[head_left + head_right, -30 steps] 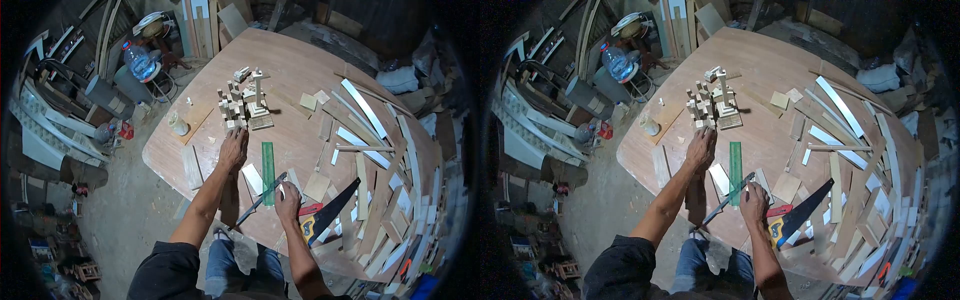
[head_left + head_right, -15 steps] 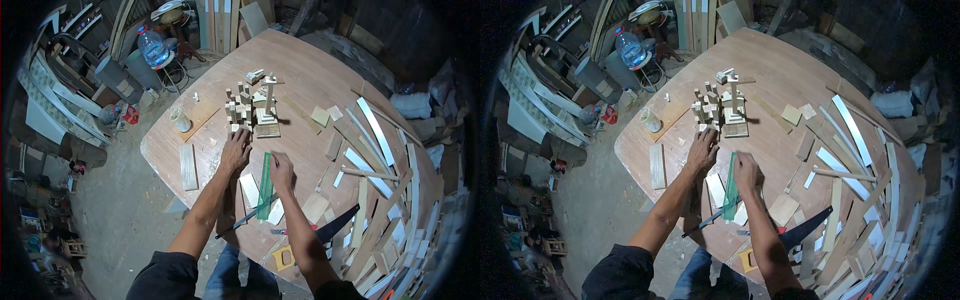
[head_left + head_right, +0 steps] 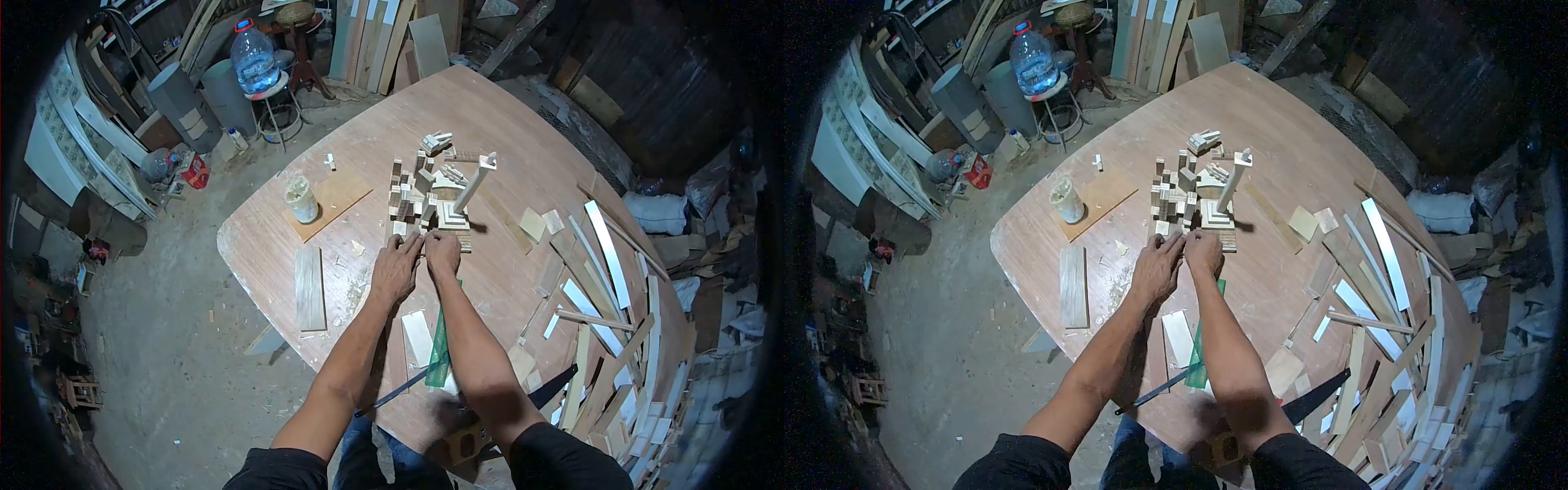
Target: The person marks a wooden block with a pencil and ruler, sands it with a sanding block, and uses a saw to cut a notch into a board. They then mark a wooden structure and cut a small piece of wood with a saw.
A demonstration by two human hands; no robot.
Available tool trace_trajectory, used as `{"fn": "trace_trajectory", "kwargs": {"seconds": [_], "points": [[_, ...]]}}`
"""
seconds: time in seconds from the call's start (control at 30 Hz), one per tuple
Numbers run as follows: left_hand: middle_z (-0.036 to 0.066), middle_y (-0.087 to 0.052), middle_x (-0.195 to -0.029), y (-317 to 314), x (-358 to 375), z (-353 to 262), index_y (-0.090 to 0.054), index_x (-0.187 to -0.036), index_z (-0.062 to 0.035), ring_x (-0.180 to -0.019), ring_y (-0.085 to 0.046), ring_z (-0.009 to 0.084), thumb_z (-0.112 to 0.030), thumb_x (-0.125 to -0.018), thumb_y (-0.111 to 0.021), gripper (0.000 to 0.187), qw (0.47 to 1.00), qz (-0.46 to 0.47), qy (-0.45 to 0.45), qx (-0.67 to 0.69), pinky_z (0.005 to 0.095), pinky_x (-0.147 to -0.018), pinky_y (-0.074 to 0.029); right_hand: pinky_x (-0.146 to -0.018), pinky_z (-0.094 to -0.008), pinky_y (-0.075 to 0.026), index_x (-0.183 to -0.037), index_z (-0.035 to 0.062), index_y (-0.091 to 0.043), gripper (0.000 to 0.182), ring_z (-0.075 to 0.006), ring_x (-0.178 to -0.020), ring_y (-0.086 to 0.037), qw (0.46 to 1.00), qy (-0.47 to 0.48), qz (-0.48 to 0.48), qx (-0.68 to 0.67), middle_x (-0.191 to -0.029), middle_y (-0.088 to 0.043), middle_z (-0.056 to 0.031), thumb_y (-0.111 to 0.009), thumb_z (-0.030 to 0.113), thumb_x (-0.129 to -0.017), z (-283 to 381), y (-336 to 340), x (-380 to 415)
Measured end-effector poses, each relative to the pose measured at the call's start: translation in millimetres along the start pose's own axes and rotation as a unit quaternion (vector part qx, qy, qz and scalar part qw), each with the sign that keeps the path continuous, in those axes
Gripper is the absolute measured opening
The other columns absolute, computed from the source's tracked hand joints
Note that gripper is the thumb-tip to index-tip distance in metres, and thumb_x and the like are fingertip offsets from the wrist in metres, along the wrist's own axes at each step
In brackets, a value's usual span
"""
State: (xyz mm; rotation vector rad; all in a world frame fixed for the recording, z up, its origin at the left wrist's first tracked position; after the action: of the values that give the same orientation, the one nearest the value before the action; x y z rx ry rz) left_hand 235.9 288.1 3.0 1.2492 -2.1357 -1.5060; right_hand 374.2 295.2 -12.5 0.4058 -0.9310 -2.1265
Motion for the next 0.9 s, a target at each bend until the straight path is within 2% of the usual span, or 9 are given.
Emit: {"fn": "trace_trajectory", "kwargs": {"seconds": [0.07, 0.37, 0.47, 0.7, 0.8, 0.9], "points": [[0.014, -0.052, -0.143, 3.1, 1.3, 0.0, -0.052, -0.136, -0.0011, -0.114, -0.051, 0.0379, -0.017, -0.088, -0.062, 0.052, 1.0, -0.004, 0.004, 0.009, 0.0434, -0.097, -0.047, -0.079, -0.048, -0.055, -0.087, 0.0066, -0.077, 0.026, -0.0418, -0.087, -0.07, 0.996, -0.09, -0.001, 0.021, -0.09, -0.072, -0.0211, -0.068, 0.03, -0.081, -4.9, -5.4, -4.1], [0.013, -0.05, -0.145, -4.6, 3.0, 8.8, -0.053, -0.135, 0.0001, -0.117, -0.049, 0.0373, -0.016, -0.088, -0.06, 0.051, 0.999, -0.009, 0.006, 0.039, 0.044, -0.096, -0.047, -0.084, -0.0492, -0.055, -0.094, 0.0085, -0.077, 0.026, -0.0421, -0.092, -0.07, 0.989, -0.144, -0.009, -0.015, -0.099, -0.072, -0.0229, -0.069, 0.027, -0.078, 4.5, -4.8, 5.4], [0.013, -0.05, -0.146, -4.8, 3.5, 8.8, -0.052, -0.136, -0.0004, -0.118, -0.049, 0.0373, -0.016, -0.088, -0.059, 0.051, 0.999, -0.008, 0.011, 0.036, 0.0442, -0.096, -0.047, -0.083, -0.0494, -0.055, -0.091, 0.0085, -0.078, 0.025, -0.0423, -0.092, -0.07, 0.988, -0.151, -0.022, 0.0, -0.097, -0.072, -0.0227, -0.068, 0.028, -0.079, -3.9, -12.7, 1.6], [0.012, -0.049, -0.147, -3.0, 2.7, 6.7, -0.052, -0.137, -0.0012, -0.118, -0.049, 0.0371, -0.014, -0.088, -0.059, 0.051, 1.0, -0.003, 0.017, 0.023, 0.0439, -0.095, -0.047, -0.082, -0.049, -0.055, -0.087, 0.0079, -0.078, 0.025, -0.043, -0.089, -0.07, 0.992, -0.126, -0.016, -0.022, -0.091, -0.072, -0.0228, -0.066, 0.029, -0.079, -6.4, -12.6, 1.7], [0.007, -0.047, -0.148, -6.1, 1.9, 7.6, -0.049, -0.142, -0.0053, -0.124, -0.046, 0.0353, -0.016, -0.093, -0.054, 0.05, 0.999, 0.023, 0.032, 0.017, 0.0434, -0.095, -0.046, -0.081, -0.0471, -0.055, -0.09, 0.0081, -0.078, 0.026, -0.0418, -0.088, -0.07, 0.994, -0.098, -0.009, -0.043, -0.091, -0.072, -0.0223, -0.065, 0.029, -0.081, -17.9, -15.8, -1.0], [0.007, -0.047, -0.148, -8.3, 0.9, 8.3, -0.049, -0.142, -0.0059, -0.124, -0.046, 0.0355, -0.015, -0.092, -0.056, 0.051, 1.0, 0.009, 0.029, 0.006, 0.0431, -0.096, -0.047, -0.081, -0.0452, -0.055, -0.093, 0.009, -0.078, 0.026, -0.0396, -0.088, -0.07, 0.994, -0.052, -0.027, -0.094, -0.091, -0.073, -0.0202, -0.064, 0.028, -0.083, -26.5, -12.7, 4.3]]}}
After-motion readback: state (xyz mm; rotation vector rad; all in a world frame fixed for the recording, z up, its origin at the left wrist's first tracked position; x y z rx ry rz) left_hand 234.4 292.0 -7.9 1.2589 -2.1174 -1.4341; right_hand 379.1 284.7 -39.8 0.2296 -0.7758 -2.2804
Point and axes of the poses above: each hand's wrist, its own x-axis away from the middle knuckle, its own y-axis out of the back of the hand, z = x × y, the point moved 4 cm from there along -x, towards the middle knuckle
